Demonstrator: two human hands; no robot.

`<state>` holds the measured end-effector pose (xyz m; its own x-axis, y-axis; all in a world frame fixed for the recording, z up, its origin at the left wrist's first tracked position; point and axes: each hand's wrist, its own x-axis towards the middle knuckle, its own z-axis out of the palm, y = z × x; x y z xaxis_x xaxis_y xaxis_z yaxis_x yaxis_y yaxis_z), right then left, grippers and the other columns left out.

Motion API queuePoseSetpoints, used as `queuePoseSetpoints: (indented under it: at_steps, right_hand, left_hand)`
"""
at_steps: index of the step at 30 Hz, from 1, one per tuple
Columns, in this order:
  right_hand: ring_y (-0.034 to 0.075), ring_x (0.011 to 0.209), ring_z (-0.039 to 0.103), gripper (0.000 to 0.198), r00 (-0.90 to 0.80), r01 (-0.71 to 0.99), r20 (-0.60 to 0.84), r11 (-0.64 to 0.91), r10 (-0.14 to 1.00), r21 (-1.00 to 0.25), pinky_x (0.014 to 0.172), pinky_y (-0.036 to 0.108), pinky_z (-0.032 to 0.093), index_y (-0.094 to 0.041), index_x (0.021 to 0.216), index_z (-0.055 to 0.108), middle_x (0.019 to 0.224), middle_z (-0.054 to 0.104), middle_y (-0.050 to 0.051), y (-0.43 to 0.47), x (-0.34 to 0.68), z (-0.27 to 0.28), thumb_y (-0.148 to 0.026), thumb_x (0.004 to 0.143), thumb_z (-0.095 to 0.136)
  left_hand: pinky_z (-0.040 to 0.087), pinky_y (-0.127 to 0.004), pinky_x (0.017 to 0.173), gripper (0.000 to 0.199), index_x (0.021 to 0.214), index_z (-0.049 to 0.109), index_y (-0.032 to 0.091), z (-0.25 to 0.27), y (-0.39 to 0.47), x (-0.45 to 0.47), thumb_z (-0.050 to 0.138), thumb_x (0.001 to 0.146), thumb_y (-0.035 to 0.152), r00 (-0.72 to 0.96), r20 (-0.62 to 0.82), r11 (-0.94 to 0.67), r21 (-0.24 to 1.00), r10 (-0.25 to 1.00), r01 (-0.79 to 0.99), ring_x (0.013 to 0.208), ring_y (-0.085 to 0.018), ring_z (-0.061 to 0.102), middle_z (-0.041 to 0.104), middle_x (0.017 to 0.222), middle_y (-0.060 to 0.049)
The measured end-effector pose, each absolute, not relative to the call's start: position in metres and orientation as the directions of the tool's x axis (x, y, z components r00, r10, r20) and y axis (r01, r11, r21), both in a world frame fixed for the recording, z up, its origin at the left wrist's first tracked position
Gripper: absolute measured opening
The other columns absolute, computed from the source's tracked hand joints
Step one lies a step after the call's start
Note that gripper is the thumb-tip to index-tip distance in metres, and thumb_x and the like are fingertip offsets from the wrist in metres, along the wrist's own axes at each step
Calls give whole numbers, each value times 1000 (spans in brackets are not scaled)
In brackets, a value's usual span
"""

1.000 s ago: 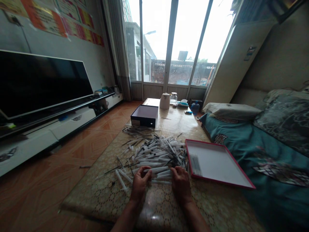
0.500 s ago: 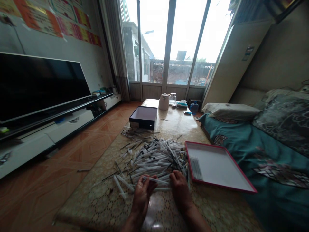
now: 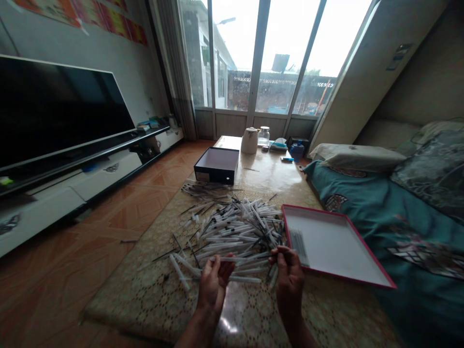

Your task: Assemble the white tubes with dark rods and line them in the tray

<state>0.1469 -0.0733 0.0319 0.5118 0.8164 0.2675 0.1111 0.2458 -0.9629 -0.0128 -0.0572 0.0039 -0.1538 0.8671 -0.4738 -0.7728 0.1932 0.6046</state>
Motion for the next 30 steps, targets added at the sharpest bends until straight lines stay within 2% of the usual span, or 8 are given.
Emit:
queuePoseSetpoints:
  at_steps: [2, 6, 10, 14, 18, 21, 25, 30]
  right_hand:
    - [12, 68, 58, 24, 521, 43, 205, 214, 829, -976, 66, 27, 47, -19, 94, 53, 85, 59, 1, -76, 144, 35, -41, 91, 45]
    - [12, 71, 58, 22, 560, -29, 182, 238, 808, -971, 69, 27, 46, -20, 93, 54, 89, 57, 1, -79, 140, 35, -41, 92, 44]
    - [12, 70, 58, 22, 551, -28, 187, 242, 813, -970, 68, 27, 47, -20, 92, 54, 87, 58, 1, -78, 135, 37, -40, 91, 45]
    - [12, 70, 58, 23, 524, -22, 174, 218, 834, -976, 66, 26, 47, -20, 90, 55, 86, 60, 1, -76, 130, 37, -40, 91, 45]
    - [13, 68, 61, 21, 520, -79, 132, 202, 844, -976, 65, 27, 49, -20, 98, 51, 87, 63, 2, -73, 125, 35, -39, 90, 48]
    - [13, 66, 62, 26, 529, -93, 115, 192, 841, -977, 65, 27, 50, -22, 109, 44, 87, 65, 2, -71, 122, 32, -37, 89, 51]
    - [14, 69, 64, 36, 532, -52, 122, 175, 838, -983, 68, 29, 52, -22, 120, 41, 90, 68, 4, -70, 116, 23, -35, 88, 53]
    - [18, 81, 66, 26, 414, 165, 211, 155, 886, -974, 70, 31, 54, -18, 105, 62, 99, 68, 9, -73, 110, 11, -35, 89, 50]
  left_hand:
    - [59, -27, 63, 11, 78, 51, 16, 7, -55, -11, 50, 87, 9, -161, -483, 188, 595, 860, -782, 69, -17, 72, 74, 78, -10]
    - [59, -27, 64, 12, 79, 52, 15, 11, -53, -10, 47, 88, 9, -170, -505, 199, 595, 846, -778, 69, -17, 72, 74, 79, -11]
    - [59, -28, 64, 9, 80, 53, 15, 11, -53, -10, 52, 86, 8, -150, -533, 218, 565, 833, -796, 71, -18, 72, 74, 79, -10]
    - [59, -27, 65, 12, 80, 53, 15, 10, -52, -10, 48, 87, 7, -131, -549, 235, 545, 825, -805, 71, -17, 72, 74, 81, -11]
    - [59, -28, 66, 11, 80, 52, 16, 12, -52, -8, 50, 87, 8, -139, -551, 238, 555, 823, -797, 72, -18, 72, 74, 81, -11]
    - [59, -29, 71, 10, 82, 51, 17, 14, -54, -4, 53, 85, 8, -125, -533, 234, 555, 837, -798, 77, -19, 72, 74, 84, -10]
    - [59, -31, 73, 10, 83, 50, 18, 16, -56, 0, 50, 87, 8, -116, -515, 223, 549, 849, -806, 82, -20, 72, 74, 88, -10]
    - [59, -31, 74, 8, 86, 55, 16, 14, -55, 3, 52, 86, 9, -121, -523, 210, 529, 844, -822, 84, -21, 72, 74, 89, -11]
